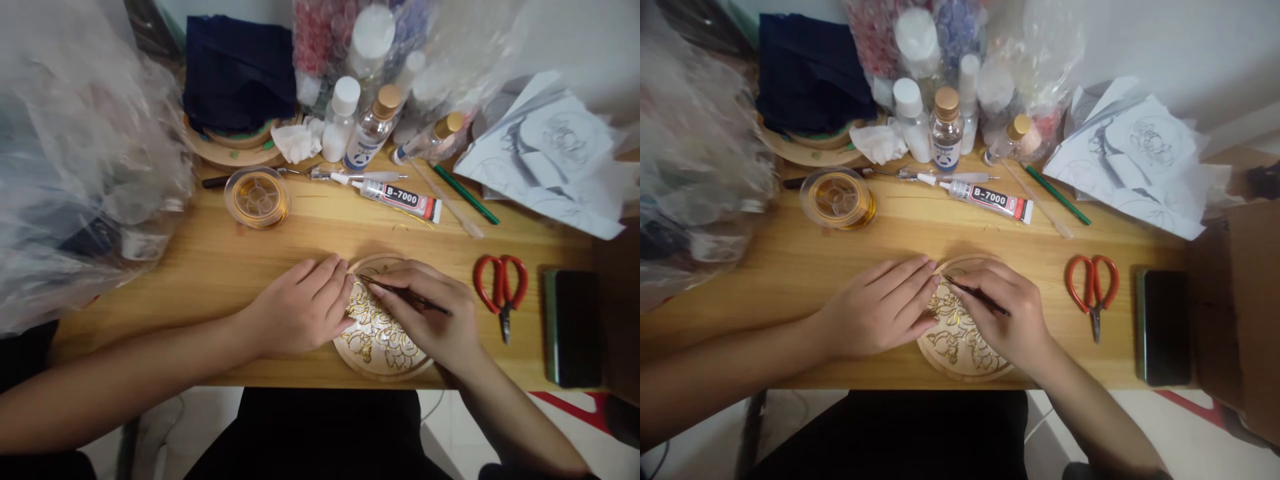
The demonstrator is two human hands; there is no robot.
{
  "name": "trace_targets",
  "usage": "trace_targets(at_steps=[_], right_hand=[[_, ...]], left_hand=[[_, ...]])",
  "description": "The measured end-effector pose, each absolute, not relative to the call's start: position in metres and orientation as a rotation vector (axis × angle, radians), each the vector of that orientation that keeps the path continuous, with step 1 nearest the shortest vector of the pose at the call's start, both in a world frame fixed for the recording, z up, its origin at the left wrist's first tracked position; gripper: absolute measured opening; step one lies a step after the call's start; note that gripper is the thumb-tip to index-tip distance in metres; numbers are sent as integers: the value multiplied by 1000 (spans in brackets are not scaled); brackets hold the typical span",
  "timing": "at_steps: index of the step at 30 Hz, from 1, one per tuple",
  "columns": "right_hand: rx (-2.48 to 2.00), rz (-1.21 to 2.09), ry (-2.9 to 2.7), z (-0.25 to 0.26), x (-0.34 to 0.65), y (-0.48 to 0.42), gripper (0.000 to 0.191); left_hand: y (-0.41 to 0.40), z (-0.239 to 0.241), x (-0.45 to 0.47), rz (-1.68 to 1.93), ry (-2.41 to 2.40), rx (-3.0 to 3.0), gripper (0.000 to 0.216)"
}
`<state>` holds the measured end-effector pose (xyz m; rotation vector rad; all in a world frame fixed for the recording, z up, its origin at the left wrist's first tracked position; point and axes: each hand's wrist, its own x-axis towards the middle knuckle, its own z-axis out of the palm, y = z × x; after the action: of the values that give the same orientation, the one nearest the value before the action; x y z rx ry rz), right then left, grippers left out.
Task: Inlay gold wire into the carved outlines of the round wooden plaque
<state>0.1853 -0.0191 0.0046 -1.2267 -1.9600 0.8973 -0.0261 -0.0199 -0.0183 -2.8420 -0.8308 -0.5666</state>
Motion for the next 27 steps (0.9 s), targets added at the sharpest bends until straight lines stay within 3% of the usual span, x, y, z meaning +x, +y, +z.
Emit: trace_targets(at_steps=[11, 27], right_hand=[[-1190, 808, -2020, 2, 186, -22, 21], [-1390, 627, -1970, 3, 171, -36, 5]], left_hand=[[-21, -15, -26, -516, -854, -2893, 40], [-23, -20, -26, -552, -795, -2849, 41]])
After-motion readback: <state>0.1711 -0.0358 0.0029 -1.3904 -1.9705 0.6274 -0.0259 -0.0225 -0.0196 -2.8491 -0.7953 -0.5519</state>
